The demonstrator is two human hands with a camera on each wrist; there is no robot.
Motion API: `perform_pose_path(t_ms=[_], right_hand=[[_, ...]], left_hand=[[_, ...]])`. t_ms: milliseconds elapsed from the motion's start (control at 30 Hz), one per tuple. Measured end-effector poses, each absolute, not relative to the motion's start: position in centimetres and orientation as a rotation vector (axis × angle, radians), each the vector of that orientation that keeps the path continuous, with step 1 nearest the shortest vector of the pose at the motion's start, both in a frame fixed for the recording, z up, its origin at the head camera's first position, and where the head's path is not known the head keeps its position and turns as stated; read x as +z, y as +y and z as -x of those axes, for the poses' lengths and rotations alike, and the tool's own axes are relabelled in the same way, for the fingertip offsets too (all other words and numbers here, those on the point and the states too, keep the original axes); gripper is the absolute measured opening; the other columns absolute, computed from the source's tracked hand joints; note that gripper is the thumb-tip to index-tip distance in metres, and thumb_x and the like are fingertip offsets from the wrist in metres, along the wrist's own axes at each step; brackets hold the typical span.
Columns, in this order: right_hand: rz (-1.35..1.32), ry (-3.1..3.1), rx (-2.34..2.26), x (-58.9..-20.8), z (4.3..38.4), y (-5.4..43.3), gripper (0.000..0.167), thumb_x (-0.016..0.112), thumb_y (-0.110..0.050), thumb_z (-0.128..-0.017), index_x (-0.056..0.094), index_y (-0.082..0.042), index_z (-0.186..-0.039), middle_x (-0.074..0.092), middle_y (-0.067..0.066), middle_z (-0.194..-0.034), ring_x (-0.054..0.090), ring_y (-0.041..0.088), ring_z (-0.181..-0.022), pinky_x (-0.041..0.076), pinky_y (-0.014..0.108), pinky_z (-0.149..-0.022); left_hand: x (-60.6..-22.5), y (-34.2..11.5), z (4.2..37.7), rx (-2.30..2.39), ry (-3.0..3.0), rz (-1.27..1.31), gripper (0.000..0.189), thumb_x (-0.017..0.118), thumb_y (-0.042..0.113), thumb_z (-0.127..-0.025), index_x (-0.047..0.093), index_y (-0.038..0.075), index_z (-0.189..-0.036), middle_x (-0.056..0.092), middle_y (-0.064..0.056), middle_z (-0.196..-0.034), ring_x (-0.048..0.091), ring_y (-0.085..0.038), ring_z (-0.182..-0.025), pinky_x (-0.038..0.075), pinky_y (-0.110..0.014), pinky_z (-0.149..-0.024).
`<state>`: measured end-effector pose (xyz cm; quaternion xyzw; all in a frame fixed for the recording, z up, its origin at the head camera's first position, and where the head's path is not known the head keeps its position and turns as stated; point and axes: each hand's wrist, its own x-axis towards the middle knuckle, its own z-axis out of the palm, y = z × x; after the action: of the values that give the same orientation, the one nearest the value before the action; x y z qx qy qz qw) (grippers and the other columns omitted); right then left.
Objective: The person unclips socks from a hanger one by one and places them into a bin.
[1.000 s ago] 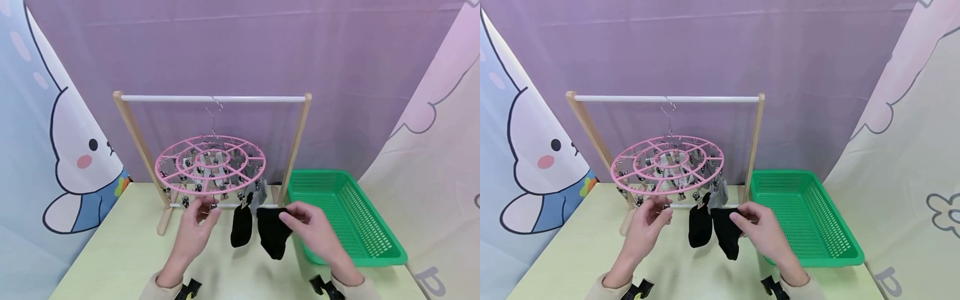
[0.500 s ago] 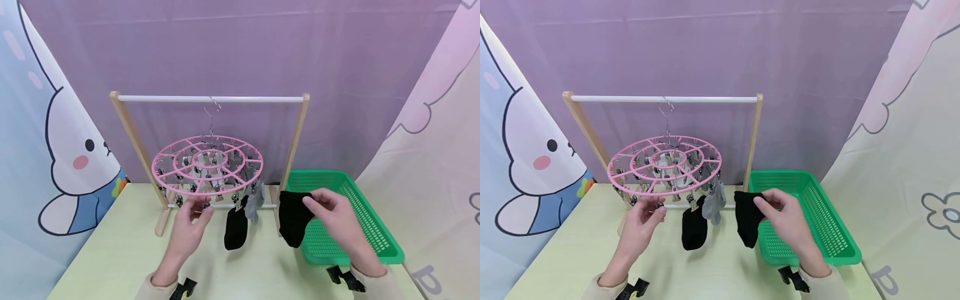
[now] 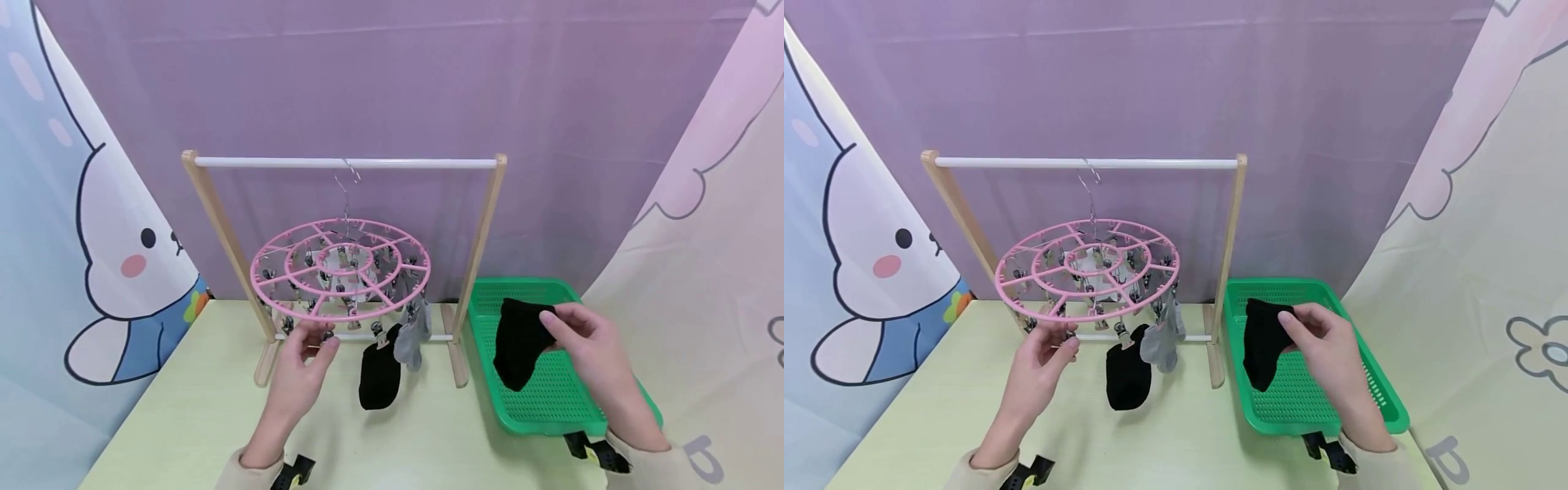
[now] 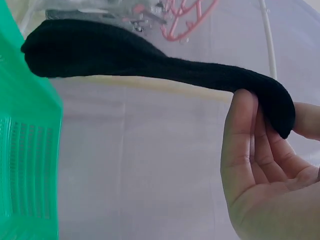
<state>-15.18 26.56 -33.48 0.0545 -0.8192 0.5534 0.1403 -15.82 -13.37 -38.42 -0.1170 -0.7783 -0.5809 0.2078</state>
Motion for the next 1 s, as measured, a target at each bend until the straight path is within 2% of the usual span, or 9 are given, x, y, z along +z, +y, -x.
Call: perform_pose_path(t_ms=[167, 267, 533, 767, 867, 1000], right_hand=[[-0.057, -2.404, 1.523, -33.6, 15.1, 28.3, 0.035, 0.064, -0.028, -0.102, 0.064, 0.002, -0.12, 0.07, -0.011, -0.095, 0.07, 0.019, -0.074, 0.052, 0.016, -0.078], [-0.039, -2.413, 1.509, -33.7, 15.2, 29.3, 0.034, 0.063, -0.028, -0.103, 0.064, 0.001, -0.12, 0.071, -0.01, -0.094, 0.07, 0.02, -0.074, 0.052, 0.016, -0.077], [0.019, -2.433, 1.496, -35.3, 15.6, 31.1, 0.035, 0.064, -0.027, -0.102, 0.064, 0.006, -0.114, 0.071, -0.011, -0.09, 0.07, 0.021, -0.071, 0.056, 0.02, -0.072], [0.064, -2.461, 1.488, -37.7, 16.2, 32.1, 0.043, 0.063, -0.026, -0.103, 0.06, 0.011, -0.123, 0.068, -0.014, -0.094, 0.069, 0.014, -0.073, 0.061, 0.029, -0.07], [0.089, -2.497, 1.47, -38.6, 16.3, 32.3, 0.046, 0.062, -0.026, -0.103, 0.057, 0.013, -0.126, 0.069, -0.005, -0.1, 0.07, 0.013, -0.074, 0.062, 0.031, -0.069], [0.112, -2.595, 1.428, -39.7, 16.3, 32.5, 0.051, 0.059, -0.028, -0.105, 0.052, 0.015, -0.132, 0.067, 0.019, -0.11, 0.071, 0.015, -0.075, 0.061, 0.029, -0.068]], left_hand=[[-38.6, -13.7, 15.9, -1.585, -2.164, 0.305, 0.022, 0.067, 0.004, -0.095, 0.063, -0.001, -0.117, 0.063, -0.009, -0.099, 0.06, -0.014, -0.088, 0.053, -0.023, -0.08], [-38.6, -13.9, 15.9, -1.583, -2.146, 0.301, 0.022, 0.067, 0.003, -0.095, 0.063, -0.003, -0.117, 0.064, -0.01, -0.098, 0.06, -0.013, -0.088, 0.053, -0.021, -0.08], [-38.7, -14.4, 16.0, -1.579, -2.114, 0.288, 0.023, 0.067, 0.001, -0.095, 0.063, -0.005, -0.117, 0.063, -0.012, -0.097, 0.061, -0.011, -0.083, 0.053, -0.019, -0.078], [-38.8, -14.7, 16.1, -1.572, -2.108, 0.239, 0.023, 0.067, 0.001, -0.095, 0.063, -0.005, -0.117, 0.063, -0.013, -0.098, 0.061, -0.01, -0.084, 0.052, -0.018, -0.079], [-38.8, -14.9, 16.1, -1.569, -2.123, 0.211, 0.024, 0.066, 0.002, -0.096, 0.062, -0.004, -0.119, 0.063, -0.012, -0.101, 0.06, -0.01, -0.087, 0.051, -0.017, -0.081], [-38.8, -15.1, 16.1, -1.581, -2.14, 0.175, 0.024, 0.065, 0.004, -0.098, 0.061, -0.002, -0.121, 0.062, -0.011, -0.104, 0.058, -0.011, -0.092, 0.048, -0.017, -0.084]])
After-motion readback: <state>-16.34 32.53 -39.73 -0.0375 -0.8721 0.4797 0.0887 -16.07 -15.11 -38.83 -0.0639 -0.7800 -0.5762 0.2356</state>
